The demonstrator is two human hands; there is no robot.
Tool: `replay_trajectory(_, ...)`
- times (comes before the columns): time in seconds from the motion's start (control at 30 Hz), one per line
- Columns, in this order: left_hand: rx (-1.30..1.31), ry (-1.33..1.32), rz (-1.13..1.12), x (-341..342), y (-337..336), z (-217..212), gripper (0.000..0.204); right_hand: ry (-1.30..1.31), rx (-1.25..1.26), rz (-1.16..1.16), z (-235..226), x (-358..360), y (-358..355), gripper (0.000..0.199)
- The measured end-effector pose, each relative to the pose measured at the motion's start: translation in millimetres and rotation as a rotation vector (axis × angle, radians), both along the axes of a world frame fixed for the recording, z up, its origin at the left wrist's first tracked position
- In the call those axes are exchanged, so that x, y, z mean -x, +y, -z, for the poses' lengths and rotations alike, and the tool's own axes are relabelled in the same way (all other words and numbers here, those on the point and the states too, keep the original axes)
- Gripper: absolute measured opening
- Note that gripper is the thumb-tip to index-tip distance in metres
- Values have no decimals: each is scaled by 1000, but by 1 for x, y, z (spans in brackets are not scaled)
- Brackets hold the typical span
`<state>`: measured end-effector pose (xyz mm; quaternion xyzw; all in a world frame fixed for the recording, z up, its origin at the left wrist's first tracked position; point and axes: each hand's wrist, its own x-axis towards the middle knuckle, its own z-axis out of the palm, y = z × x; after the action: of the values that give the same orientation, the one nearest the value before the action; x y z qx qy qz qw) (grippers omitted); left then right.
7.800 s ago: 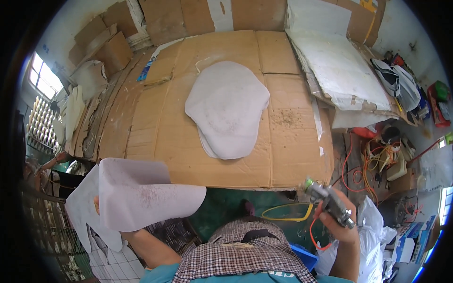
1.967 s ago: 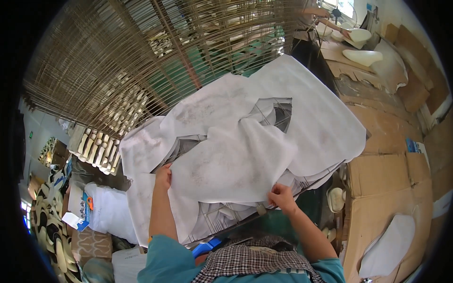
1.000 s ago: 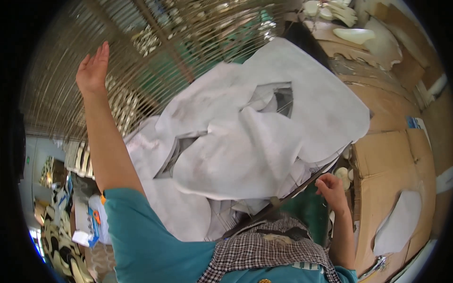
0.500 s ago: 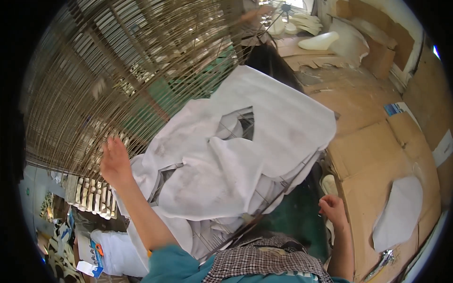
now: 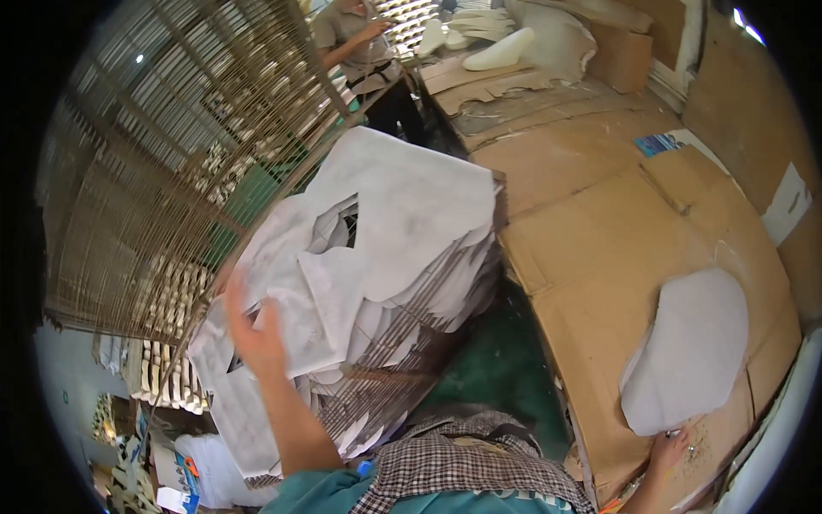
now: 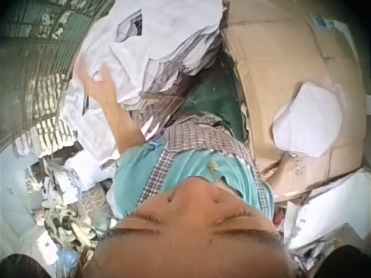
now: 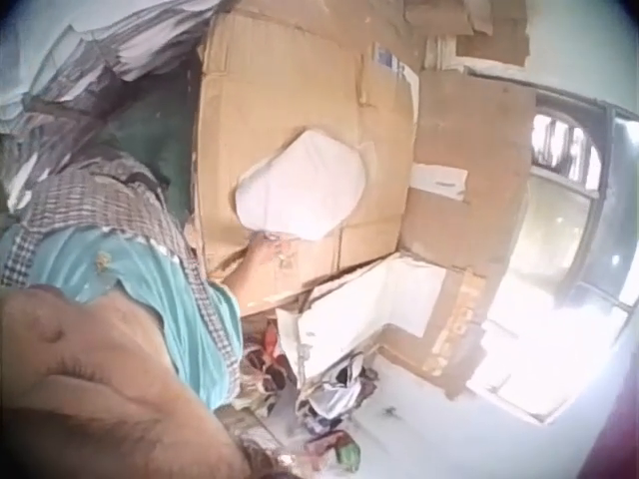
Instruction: Apply adhesive to white material pieces using a handheld spray gun and place them onto a drying rack.
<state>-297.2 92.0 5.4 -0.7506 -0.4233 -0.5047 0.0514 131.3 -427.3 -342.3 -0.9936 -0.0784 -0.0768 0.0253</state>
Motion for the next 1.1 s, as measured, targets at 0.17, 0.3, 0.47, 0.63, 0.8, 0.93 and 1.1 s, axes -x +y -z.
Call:
replay_trajectory(0.17,-372,459,-780,29,58,-35,47,-49,-178,-17,16,27,-41,60)
replay_trajectory(0.3,-61,500,-766,16,39,-9,35,104,-204,-28,-9,44,-34,59)
replay_trajectory(0.47,824,853,-308,5,-7,75,40,262,-454,49,-24,24,-27,71)
replay_trajectory(0.63,866,845,83,-42,1,155,51,219,-1197,157,-29,34,-72,73)
replay_trajectory(0.8,877,832,456,-152,-13,168,52,270,-1074,284,-129,87,-81,34)
replay_trajectory(0.93,904,757,779,-224,-29,194,50,367,-1302,10,-230,143,-41,28)
replay_trajectory(1.1,930,958,1133,-288,-84,239,47,233,-1403,8,-246,194,-12,39)
